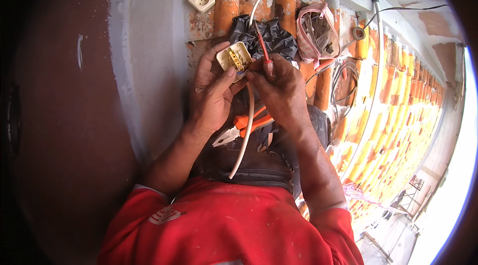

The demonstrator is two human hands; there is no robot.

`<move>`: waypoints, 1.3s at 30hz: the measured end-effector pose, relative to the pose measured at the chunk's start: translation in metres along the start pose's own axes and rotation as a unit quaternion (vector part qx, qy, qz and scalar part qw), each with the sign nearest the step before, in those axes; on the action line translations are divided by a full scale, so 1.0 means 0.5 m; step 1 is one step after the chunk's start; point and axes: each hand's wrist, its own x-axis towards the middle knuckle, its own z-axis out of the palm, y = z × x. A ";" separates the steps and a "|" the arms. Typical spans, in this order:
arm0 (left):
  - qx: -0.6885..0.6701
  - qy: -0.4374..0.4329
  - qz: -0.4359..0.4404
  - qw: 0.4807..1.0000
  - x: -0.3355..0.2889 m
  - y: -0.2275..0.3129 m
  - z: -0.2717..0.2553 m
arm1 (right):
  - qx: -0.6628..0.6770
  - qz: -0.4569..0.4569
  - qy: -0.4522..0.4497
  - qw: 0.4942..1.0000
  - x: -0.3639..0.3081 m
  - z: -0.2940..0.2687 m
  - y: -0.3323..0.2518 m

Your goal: The person connects wires to a wall socket, secures the connections with a screwdriver, and then strips and prepares additional wiring. The person works on a partially finished wall with exposed brick and conduit.

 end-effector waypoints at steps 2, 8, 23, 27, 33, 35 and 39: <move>0.022 -0.006 0.014 1.000 -0.001 0.000 -0.006 | -0.014 0.015 -0.009 1.000 0.002 0.001 -0.004; 0.062 0.033 0.026 0.997 -0.003 0.014 -0.023 | -0.284 -0.103 -0.001 0.953 -0.034 -0.038 -0.087; 0.013 0.119 -0.016 0.993 -0.004 0.017 -0.036 | -0.037 -0.051 0.150 0.987 -0.075 -0.023 -0.165; 0.037 0.115 0.107 0.987 -0.006 0.127 -0.029 | -0.035 0.087 -0.008 0.996 0.022 -0.030 -0.094; 0.130 0.148 0.208 0.958 -0.018 0.291 -0.027 | 0.168 0.266 -0.079 0.946 0.131 0.256 -0.005; 0.153 0.151 0.227 0.950 -0.024 0.310 -0.020 | -0.031 0.257 -0.157 0.953 0.150 0.305 0.000; 0.166 0.149 0.224 0.949 -0.026 0.314 -0.006 | -0.235 0.180 -0.176 0.939 0.184 0.342 0.104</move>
